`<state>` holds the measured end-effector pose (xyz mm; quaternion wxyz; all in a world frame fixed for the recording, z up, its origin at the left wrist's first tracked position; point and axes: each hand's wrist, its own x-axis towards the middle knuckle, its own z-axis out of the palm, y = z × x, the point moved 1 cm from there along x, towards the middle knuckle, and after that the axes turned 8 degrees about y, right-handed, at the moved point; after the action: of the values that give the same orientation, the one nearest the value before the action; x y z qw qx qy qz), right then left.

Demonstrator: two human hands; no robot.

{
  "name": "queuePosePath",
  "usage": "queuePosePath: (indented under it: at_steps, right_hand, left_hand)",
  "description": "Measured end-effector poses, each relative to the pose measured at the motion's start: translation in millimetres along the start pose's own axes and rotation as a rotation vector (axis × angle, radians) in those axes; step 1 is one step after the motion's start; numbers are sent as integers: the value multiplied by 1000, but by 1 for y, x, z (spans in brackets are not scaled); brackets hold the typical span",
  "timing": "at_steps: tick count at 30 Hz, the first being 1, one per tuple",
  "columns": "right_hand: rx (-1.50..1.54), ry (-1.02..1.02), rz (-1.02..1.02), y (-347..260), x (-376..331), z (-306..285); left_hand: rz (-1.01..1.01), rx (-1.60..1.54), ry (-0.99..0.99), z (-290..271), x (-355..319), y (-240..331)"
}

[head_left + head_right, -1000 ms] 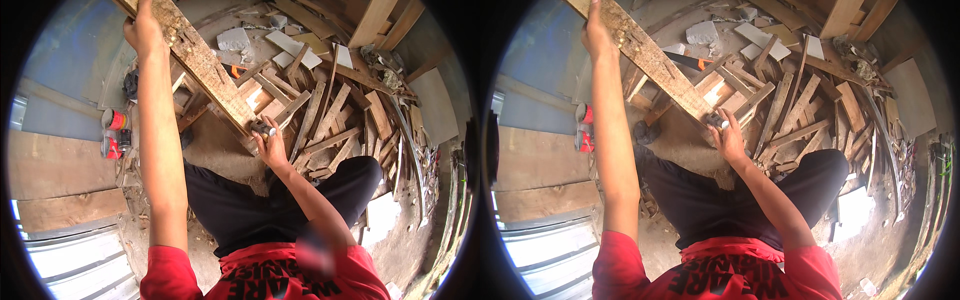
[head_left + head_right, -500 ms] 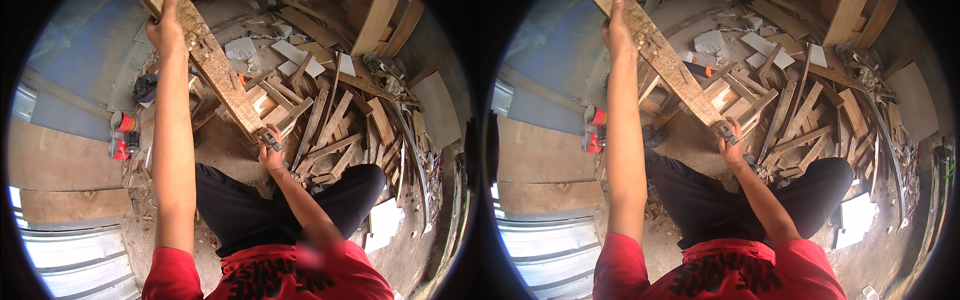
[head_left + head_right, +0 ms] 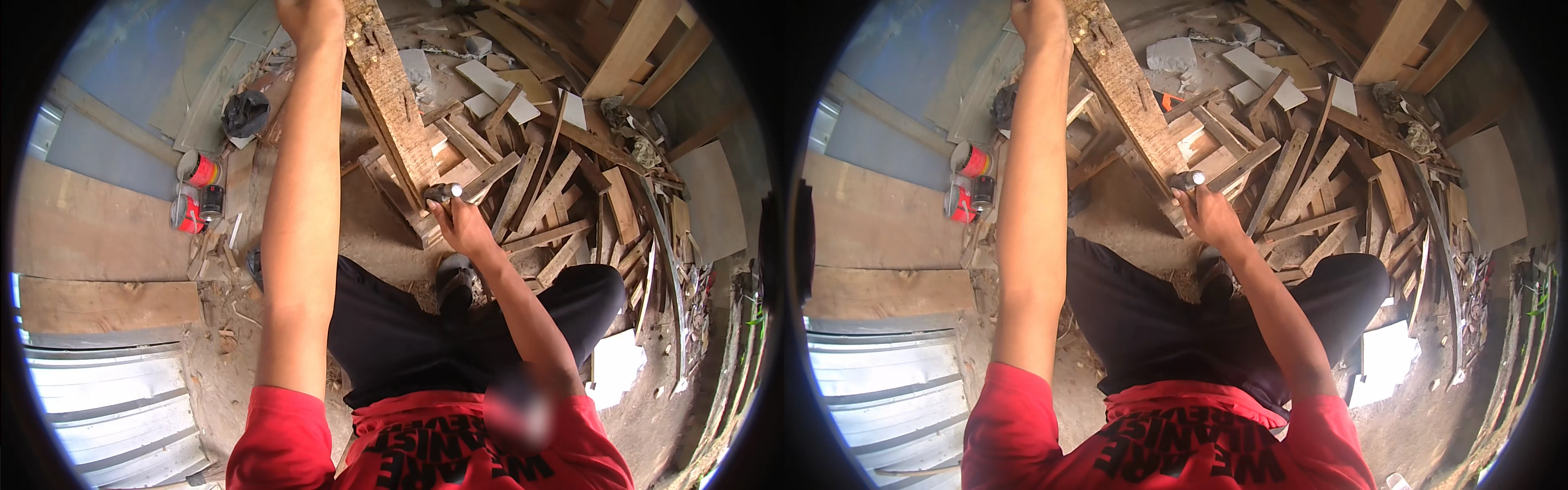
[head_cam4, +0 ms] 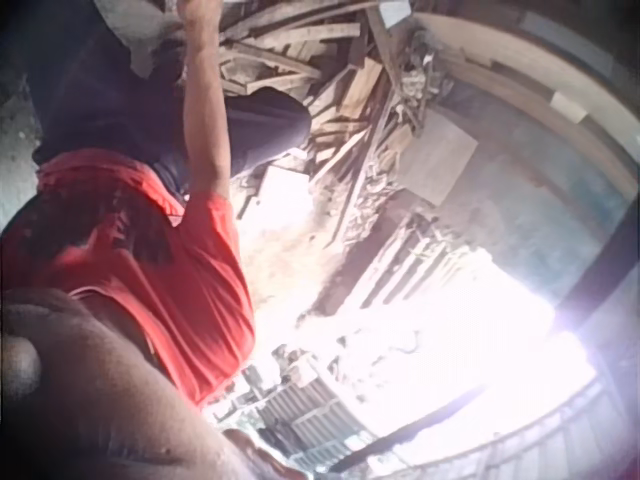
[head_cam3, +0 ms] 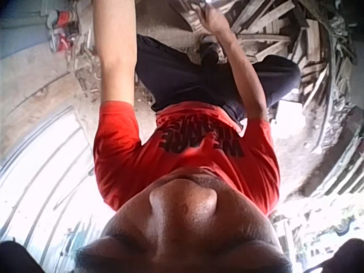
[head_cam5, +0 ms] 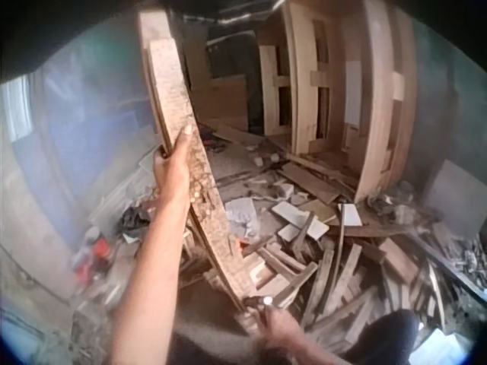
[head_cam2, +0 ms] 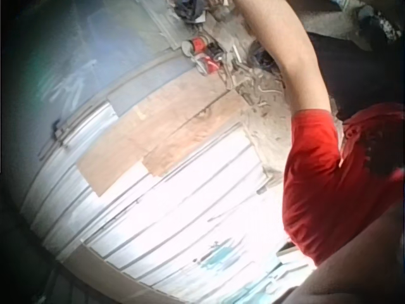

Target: The person sits on the floor and uses a hammer to repeatedly strike and break apart wooden planks and frames. The person repositions the wood pieces between strikes and discards broken fragments onto a surrounding pile.

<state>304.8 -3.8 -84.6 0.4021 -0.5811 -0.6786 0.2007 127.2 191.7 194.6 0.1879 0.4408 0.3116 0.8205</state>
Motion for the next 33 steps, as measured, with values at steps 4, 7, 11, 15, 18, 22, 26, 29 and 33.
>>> queuePosePath:
  at_steps: [4, 7, 11, 15, 18, 22, 26, 29, 33]
  right_hand:
    - [-68, 1, -50, 8, -14, 1]
    - [-9, 97, -79, 5, -23, 0]
    - [64, 108, 119, -10, 0, -13]
    - [26, 49, 124, -14, 12, -14]
    - [-26, 5, 100, 2, 0, 2]
    - [-55, 68, -57, 14, -9, 14]
    - [10, 134, -121, 10, -12, 15]
    - [29, 94, -62, 15, -15, 14]
    - [116, 103, 82, 22, -19, 23]
  left_hand:
    - [16, -87, -14, 0, -4, -1]
    - [-35, -97, -29, -1, -3, -1]
    - [-6, -90, 17, -1, 0, -7]
    - [-46, -124, -26, -1, -4, -5]
    - [-34, -73, 38, 2, -2, -6]
    - [-35, -59, 41, 0, -1, -8]
    - [-60, -91, 10, -2, 4, -14]
    - [-51, -107, -13, -4, 5, -13]
    - [-63, -84, 21, -4, 6, -14]
